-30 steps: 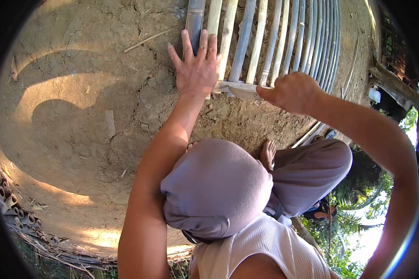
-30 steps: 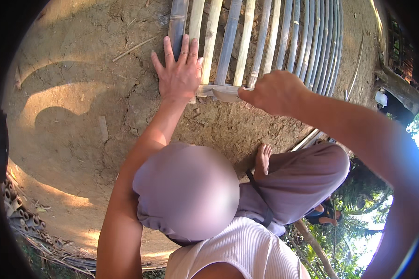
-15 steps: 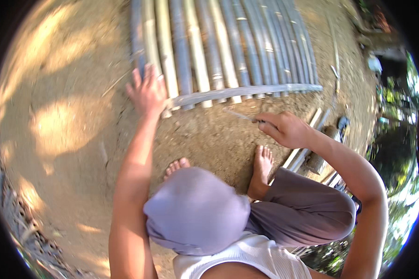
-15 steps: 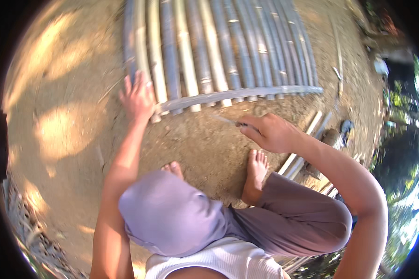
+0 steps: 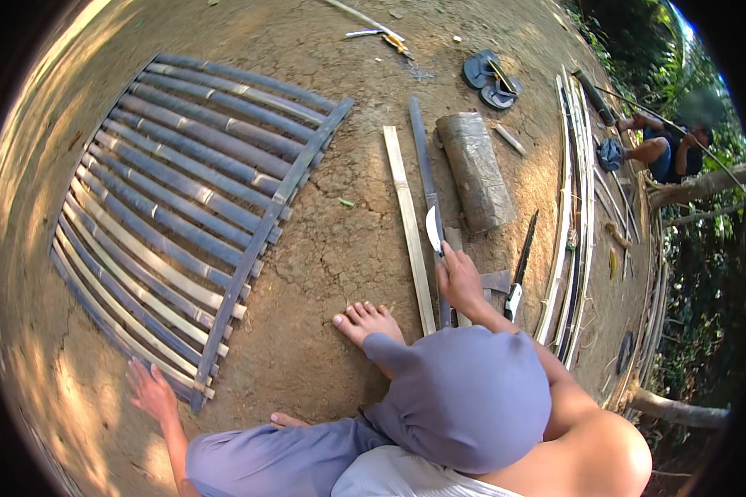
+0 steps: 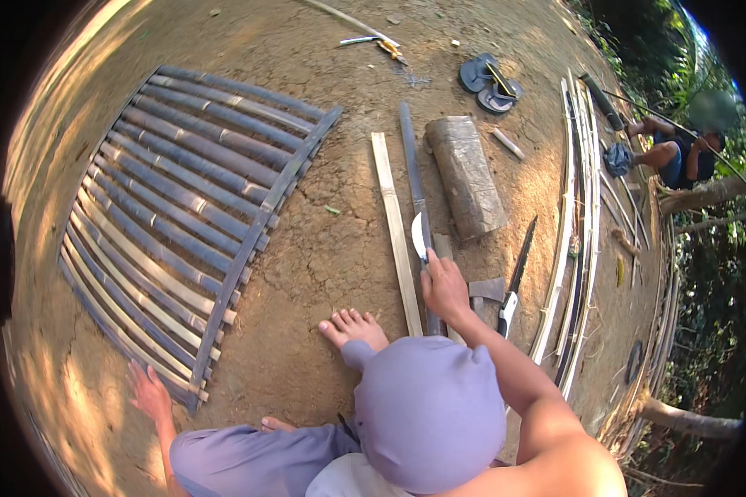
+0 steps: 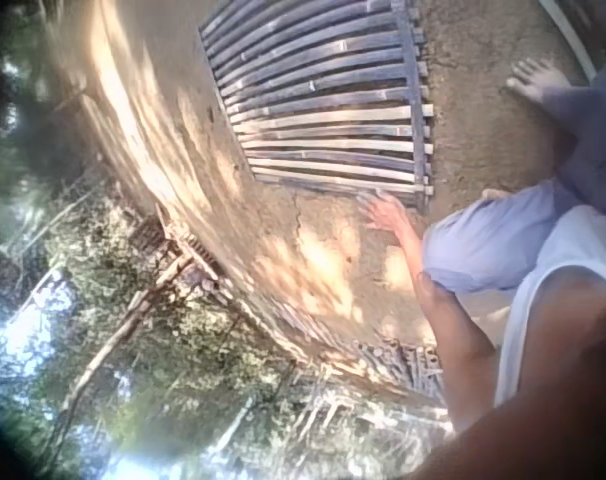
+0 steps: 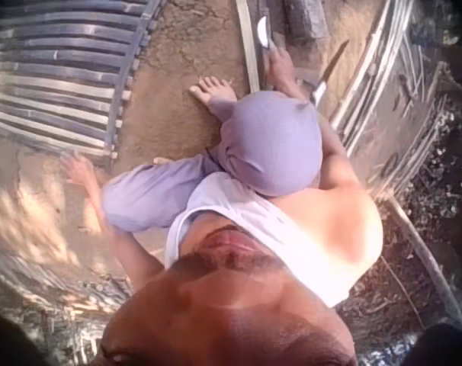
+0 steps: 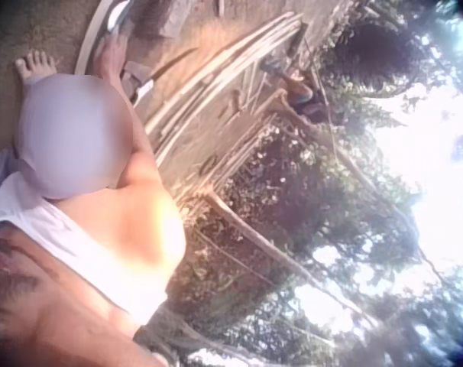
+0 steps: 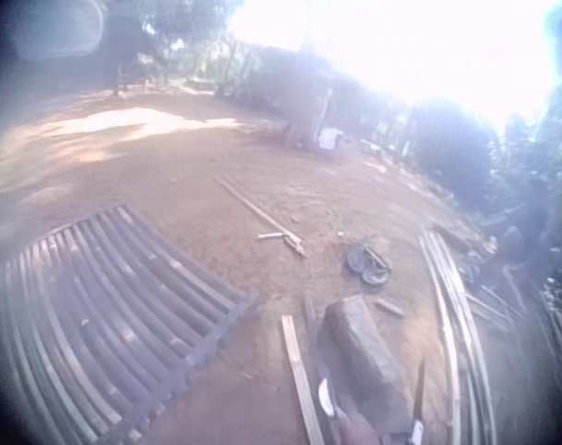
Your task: The person assembles a bamboo panel by inserting bamboo strips into a frame, marking them with a knife, and securing them using a small axe and hand saw.
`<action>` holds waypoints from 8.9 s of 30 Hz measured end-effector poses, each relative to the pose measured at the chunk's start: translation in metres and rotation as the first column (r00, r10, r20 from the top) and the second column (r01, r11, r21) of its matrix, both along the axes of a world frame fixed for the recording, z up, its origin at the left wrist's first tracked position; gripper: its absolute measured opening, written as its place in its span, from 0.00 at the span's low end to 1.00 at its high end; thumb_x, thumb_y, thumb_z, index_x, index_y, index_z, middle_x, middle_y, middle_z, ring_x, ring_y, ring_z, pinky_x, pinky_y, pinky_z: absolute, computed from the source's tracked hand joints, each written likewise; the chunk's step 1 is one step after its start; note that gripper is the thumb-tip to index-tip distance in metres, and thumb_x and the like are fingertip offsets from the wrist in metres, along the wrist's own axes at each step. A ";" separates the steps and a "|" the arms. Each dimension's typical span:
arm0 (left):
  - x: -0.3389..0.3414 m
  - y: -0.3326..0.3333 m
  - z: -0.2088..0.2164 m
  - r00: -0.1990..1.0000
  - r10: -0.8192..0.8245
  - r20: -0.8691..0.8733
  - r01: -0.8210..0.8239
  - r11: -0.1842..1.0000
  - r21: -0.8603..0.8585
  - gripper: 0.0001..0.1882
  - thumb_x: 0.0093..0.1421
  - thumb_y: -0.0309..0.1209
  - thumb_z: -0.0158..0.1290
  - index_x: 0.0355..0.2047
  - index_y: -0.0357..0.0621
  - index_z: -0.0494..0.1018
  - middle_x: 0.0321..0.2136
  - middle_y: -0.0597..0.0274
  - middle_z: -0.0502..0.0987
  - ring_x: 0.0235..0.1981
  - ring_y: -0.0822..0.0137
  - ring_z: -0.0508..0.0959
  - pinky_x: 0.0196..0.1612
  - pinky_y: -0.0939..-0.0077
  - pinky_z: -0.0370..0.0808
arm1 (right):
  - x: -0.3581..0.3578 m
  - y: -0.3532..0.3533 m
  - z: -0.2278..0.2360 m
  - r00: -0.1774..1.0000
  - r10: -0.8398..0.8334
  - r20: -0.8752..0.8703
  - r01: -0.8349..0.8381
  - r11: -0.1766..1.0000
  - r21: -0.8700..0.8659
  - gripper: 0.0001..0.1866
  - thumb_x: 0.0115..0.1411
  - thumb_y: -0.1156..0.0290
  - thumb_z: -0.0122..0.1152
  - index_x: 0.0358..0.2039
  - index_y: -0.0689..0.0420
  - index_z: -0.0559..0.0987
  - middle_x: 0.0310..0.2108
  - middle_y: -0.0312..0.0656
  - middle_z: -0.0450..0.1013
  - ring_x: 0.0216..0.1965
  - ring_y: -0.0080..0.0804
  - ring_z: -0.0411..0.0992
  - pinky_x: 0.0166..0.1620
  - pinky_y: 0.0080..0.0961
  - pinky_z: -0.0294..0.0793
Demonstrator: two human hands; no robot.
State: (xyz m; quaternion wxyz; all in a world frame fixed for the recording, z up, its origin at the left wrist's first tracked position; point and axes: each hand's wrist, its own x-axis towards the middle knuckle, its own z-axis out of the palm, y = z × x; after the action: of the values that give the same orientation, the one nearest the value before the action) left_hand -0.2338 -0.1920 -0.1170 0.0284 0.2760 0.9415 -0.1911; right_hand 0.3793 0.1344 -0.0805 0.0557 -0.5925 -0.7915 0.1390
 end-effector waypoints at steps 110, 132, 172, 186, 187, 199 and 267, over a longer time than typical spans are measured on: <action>0.155 0.272 -0.027 0.957 0.119 0.263 -0.279 0.142 0.950 0.11 0.63 0.29 0.61 0.45 0.41 0.83 0.35 0.57 0.83 0.33 0.67 0.82 0.35 0.73 0.79 | -0.203 0.416 -0.119 0.857 0.047 -0.514 0.038 0.987 0.153 0.17 0.72 0.62 0.56 0.53 0.60 0.81 0.46 0.48 0.82 0.45 0.40 0.81 0.49 0.34 0.78; 0.095 -0.080 -0.140 0.296 0.448 0.843 -0.720 -0.476 0.506 0.17 0.70 0.38 0.60 0.46 0.35 0.81 0.30 0.66 0.79 0.27 0.76 0.74 0.30 0.78 0.70 | -0.226 0.410 -0.132 0.935 0.054 -0.351 -0.004 0.990 0.144 0.09 0.65 0.67 0.62 0.42 0.56 0.85 0.48 0.51 0.80 0.50 0.51 0.78 0.56 0.41 0.74; 0.242 0.564 -0.082 0.643 -0.706 0.295 -0.135 0.275 0.952 0.14 0.54 0.27 0.66 0.43 0.42 0.82 0.35 0.54 0.80 0.33 0.55 0.82 0.37 0.64 0.79 | -0.244 0.299 -0.104 0.717 -0.006 -0.697 0.047 0.998 0.041 0.05 0.60 0.72 0.72 0.35 0.57 0.84 0.30 0.41 0.83 0.29 0.28 0.80 0.35 0.26 0.78; 0.238 0.577 -0.072 0.634 -0.719 0.283 -0.098 0.289 0.952 0.07 0.58 0.26 0.63 0.38 0.41 0.84 0.33 0.53 0.80 0.37 0.52 0.82 0.41 0.62 0.78 | -0.248 0.305 -0.084 0.795 0.416 -0.442 -0.228 0.880 0.417 0.02 0.58 0.76 0.63 0.31 0.55 0.82 0.29 0.44 0.79 0.33 0.46 0.79 0.37 0.41 0.79; 0.242 0.578 -0.076 0.634 -0.722 0.277 -0.083 0.293 0.952 0.07 0.58 0.26 0.62 0.38 0.42 0.84 0.33 0.53 0.80 0.37 0.51 0.81 0.41 0.60 0.78 | -0.245 0.303 -0.087 0.797 0.405 -0.449 -0.211 0.882 0.421 0.03 0.58 0.76 0.62 0.31 0.55 0.82 0.29 0.43 0.79 0.34 0.46 0.79 0.38 0.41 0.79; 0.231 0.579 -0.101 0.626 -0.772 0.110 0.101 0.220 0.970 0.09 0.62 0.33 0.64 0.38 0.40 0.84 0.32 0.58 0.80 0.31 0.61 0.79 0.35 0.68 0.76 | -0.179 0.226 -0.002 0.748 0.382 -0.543 -0.160 0.898 0.410 0.19 0.53 0.74 0.66 0.47 0.56 0.81 0.41 0.43 0.78 0.43 0.43 0.77 0.46 0.39 0.78; 0.243 0.571 -0.074 0.656 -0.707 0.262 -0.076 0.284 0.956 0.04 0.57 0.28 0.63 0.32 0.41 0.83 0.32 0.56 0.80 0.35 0.52 0.82 0.38 0.60 0.79 | -0.215 0.259 -0.016 0.971 0.128 -0.202 -0.147 0.986 -0.082 0.32 0.66 0.69 0.57 0.69 0.63 0.61 0.44 0.63 0.78 0.41 0.64 0.79 0.43 0.55 0.78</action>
State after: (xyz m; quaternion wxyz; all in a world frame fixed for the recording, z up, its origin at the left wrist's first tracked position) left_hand 0.0096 0.3788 -0.1911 0.1560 0.4881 0.7136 0.4777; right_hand 0.1644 0.3930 -0.0967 0.0948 -0.5217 -0.8136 0.2383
